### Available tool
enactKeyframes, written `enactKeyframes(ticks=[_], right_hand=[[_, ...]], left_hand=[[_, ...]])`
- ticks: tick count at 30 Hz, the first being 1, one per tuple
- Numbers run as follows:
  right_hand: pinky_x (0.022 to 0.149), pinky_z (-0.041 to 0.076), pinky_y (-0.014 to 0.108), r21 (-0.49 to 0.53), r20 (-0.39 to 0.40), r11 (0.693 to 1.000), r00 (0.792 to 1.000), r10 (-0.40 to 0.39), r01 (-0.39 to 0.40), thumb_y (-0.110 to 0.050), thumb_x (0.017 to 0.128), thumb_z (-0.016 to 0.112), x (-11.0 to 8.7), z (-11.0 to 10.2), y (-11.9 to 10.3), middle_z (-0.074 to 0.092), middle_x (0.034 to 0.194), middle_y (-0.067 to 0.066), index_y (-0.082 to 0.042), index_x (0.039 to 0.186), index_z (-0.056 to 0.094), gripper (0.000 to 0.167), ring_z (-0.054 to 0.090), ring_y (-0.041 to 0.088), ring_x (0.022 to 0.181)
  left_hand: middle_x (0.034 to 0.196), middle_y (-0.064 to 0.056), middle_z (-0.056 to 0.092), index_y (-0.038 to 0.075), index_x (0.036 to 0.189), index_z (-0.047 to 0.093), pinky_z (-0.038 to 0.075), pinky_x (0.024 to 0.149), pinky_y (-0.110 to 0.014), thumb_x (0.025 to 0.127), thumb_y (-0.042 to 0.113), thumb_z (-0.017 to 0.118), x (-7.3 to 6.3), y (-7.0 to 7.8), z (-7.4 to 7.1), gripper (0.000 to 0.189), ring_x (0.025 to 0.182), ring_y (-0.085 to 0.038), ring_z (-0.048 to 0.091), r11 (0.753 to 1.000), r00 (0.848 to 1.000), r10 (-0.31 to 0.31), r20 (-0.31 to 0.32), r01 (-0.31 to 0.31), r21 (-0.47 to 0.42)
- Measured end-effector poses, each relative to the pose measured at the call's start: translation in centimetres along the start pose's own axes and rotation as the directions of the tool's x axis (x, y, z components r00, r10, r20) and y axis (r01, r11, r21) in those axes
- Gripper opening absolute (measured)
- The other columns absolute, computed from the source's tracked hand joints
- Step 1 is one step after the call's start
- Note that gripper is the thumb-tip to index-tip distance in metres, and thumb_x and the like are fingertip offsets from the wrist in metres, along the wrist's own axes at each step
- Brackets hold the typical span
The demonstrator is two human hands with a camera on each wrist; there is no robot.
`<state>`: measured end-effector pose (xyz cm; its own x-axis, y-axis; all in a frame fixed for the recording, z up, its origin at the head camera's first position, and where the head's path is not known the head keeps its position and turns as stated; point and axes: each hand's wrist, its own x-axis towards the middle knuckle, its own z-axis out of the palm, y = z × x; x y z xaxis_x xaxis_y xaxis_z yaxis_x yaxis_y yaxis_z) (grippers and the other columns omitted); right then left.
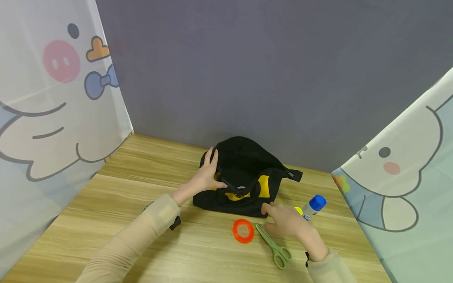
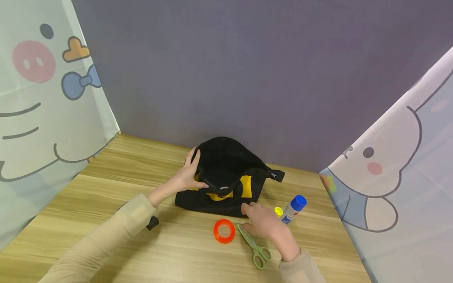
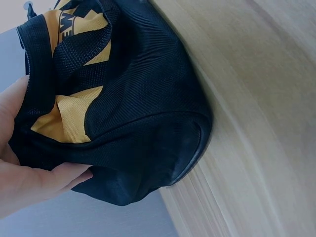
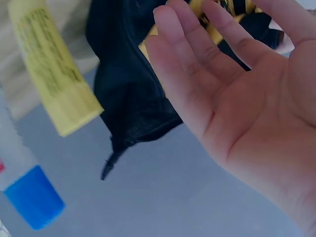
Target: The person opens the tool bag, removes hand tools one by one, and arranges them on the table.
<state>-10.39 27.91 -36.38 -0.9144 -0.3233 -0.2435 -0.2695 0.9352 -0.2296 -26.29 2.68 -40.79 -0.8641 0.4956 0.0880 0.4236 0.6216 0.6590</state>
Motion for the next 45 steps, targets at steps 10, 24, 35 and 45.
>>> enactKeyframes(ticks=[10,24,35,45], right_hand=[[0.057,0.046,0.023,-0.133,-0.126,0.989,0.989,-0.079,0.062,-0.025,0.086,0.077,2.4,-3.7,-0.8,0.066,0.105,0.004,-0.015,0.108,0.061,0.028,0.057,0.012,0.073],[0.060,0.047,0.027,-0.174,-0.180,0.978,0.973,-0.145,0.113,-0.024,0.089,0.075,6.6,-6.4,-2.3,0.065,0.107,0.007,-0.014,0.114,0.061,0.031,0.056,0.014,0.073],[0.072,0.054,0.037,-0.169,-0.158,0.980,0.979,-0.131,0.104,-0.024,0.091,0.072,10.8,-7.4,-2.0,0.065,0.112,0.009,-0.012,0.119,0.060,0.032,0.062,0.021,0.088],[0.083,0.055,0.041,-0.177,-0.042,0.983,0.997,-0.062,0.053,-0.024,0.093,0.071,14.3,-6.9,-1.6,0.064,0.118,0.009,-0.014,0.122,0.058,0.033,0.063,0.025,0.101]], left_hand=[[0.167,-0.012,-0.017,0.011,0.160,-0.008,0.054,0.076,-0.034,0.078,0.031,0.086,-0.1,0.1,0.0,0.126,0.093,-0.029,0.064,1.000,1.000,-0.008,-0.005,0.008,-0.002],[0.167,-0.014,-0.015,0.009,0.160,-0.007,0.055,0.085,-0.039,0.078,0.030,0.086,-0.1,0.3,0.0,0.126,0.105,-0.035,0.064,1.000,1.000,0.006,-0.012,-0.006,-0.004],[0.166,-0.014,-0.016,0.009,0.160,-0.008,0.055,0.090,-0.041,0.078,0.029,0.086,-0.1,0.2,-0.2,0.126,0.111,-0.036,0.062,1.000,1.000,0.007,-0.001,-0.007,-0.002],[0.166,-0.012,-0.017,0.010,0.160,-0.009,0.054,0.093,-0.041,0.078,0.031,0.086,-0.1,0.3,-0.3,0.127,0.123,-0.038,0.057,1.000,1.000,-0.005,0.011,0.005,0.003]])
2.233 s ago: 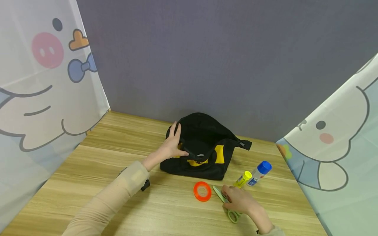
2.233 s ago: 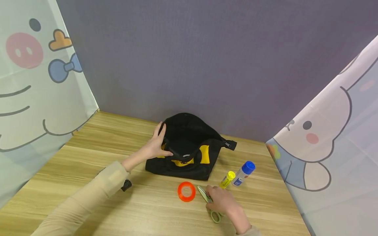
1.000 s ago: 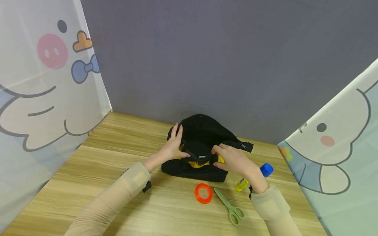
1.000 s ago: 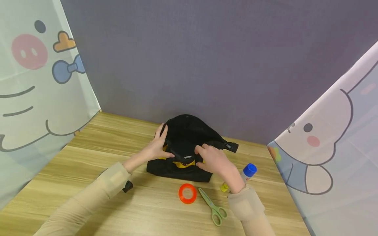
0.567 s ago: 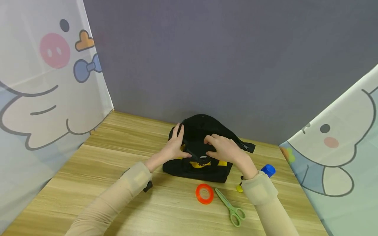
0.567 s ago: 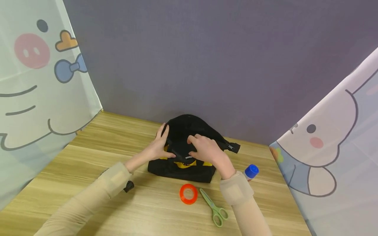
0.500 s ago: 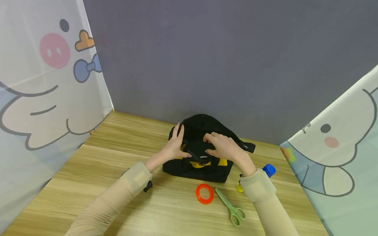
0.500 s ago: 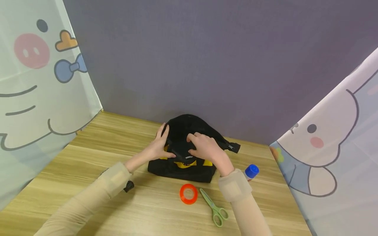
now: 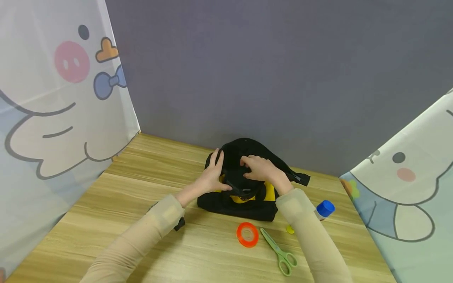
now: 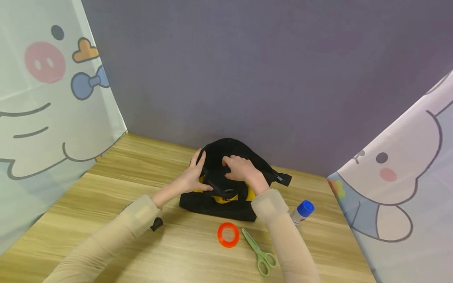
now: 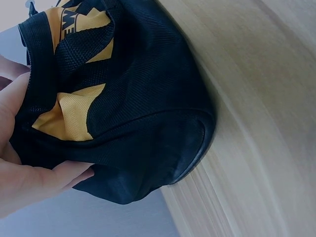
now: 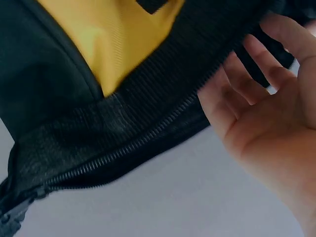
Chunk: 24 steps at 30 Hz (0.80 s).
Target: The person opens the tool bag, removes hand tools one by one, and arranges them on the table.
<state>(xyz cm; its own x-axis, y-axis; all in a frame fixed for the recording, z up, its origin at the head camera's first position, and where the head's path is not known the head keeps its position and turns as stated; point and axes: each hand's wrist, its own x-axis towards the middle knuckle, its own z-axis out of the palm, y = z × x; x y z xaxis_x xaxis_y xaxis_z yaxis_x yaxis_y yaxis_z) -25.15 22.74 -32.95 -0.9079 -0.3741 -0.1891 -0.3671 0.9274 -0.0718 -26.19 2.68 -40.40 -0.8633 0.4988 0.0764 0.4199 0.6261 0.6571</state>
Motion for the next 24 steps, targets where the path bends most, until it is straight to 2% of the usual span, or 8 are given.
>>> enactKeyframes(ticks=[7,14,18,24], right_hand=[[0.086,0.053,0.042,-0.029,0.110,0.999,0.993,0.034,-0.031,-0.022,0.093,0.070,2.7,1.0,0.3,0.061,0.120,0.011,-0.013,0.124,0.058,0.035,0.060,0.026,0.103],[0.091,0.054,0.043,-0.013,0.198,0.996,0.976,0.085,-0.085,-0.019,0.091,0.073,3.8,2.3,0.5,0.061,0.126,0.013,-0.011,0.125,0.060,0.038,0.061,0.028,0.109],[0.089,0.053,0.041,-0.027,0.259,0.988,0.953,0.156,-0.154,-0.016,0.086,0.078,4.1,3.1,0.9,0.064,0.115,0.009,-0.011,0.114,0.062,0.032,0.061,0.024,0.100],[0.075,0.049,0.034,-0.118,0.348,0.965,0.900,0.260,-0.234,-0.016,0.084,0.079,4.3,4.0,1.4,0.058,0.085,0.002,-0.012,0.084,0.062,0.017,0.053,0.018,0.078]], left_hand=[[0.167,-0.013,-0.016,0.010,0.160,-0.007,0.055,0.084,-0.037,0.078,0.032,0.086,0.0,0.0,0.0,0.126,0.108,-0.033,0.063,1.000,1.000,0.001,-0.001,-0.001,-0.002],[0.167,-0.013,-0.015,0.009,0.160,-0.005,0.051,0.071,-0.029,0.078,0.032,0.086,-0.1,0.1,0.3,0.125,0.089,-0.024,0.065,1.000,1.000,0.019,0.007,-0.019,0.004],[0.167,-0.015,-0.014,0.007,0.160,-0.004,0.051,0.071,-0.029,0.077,0.032,0.086,-0.1,0.1,0.4,0.125,0.088,-0.024,0.065,1.000,1.000,0.028,0.002,-0.028,0.004],[0.167,-0.017,-0.012,0.006,0.160,-0.003,0.052,0.074,-0.031,0.076,0.031,0.087,-0.2,0.0,0.4,0.126,0.094,-0.027,0.065,1.000,0.999,0.029,-0.014,-0.029,0.004]])
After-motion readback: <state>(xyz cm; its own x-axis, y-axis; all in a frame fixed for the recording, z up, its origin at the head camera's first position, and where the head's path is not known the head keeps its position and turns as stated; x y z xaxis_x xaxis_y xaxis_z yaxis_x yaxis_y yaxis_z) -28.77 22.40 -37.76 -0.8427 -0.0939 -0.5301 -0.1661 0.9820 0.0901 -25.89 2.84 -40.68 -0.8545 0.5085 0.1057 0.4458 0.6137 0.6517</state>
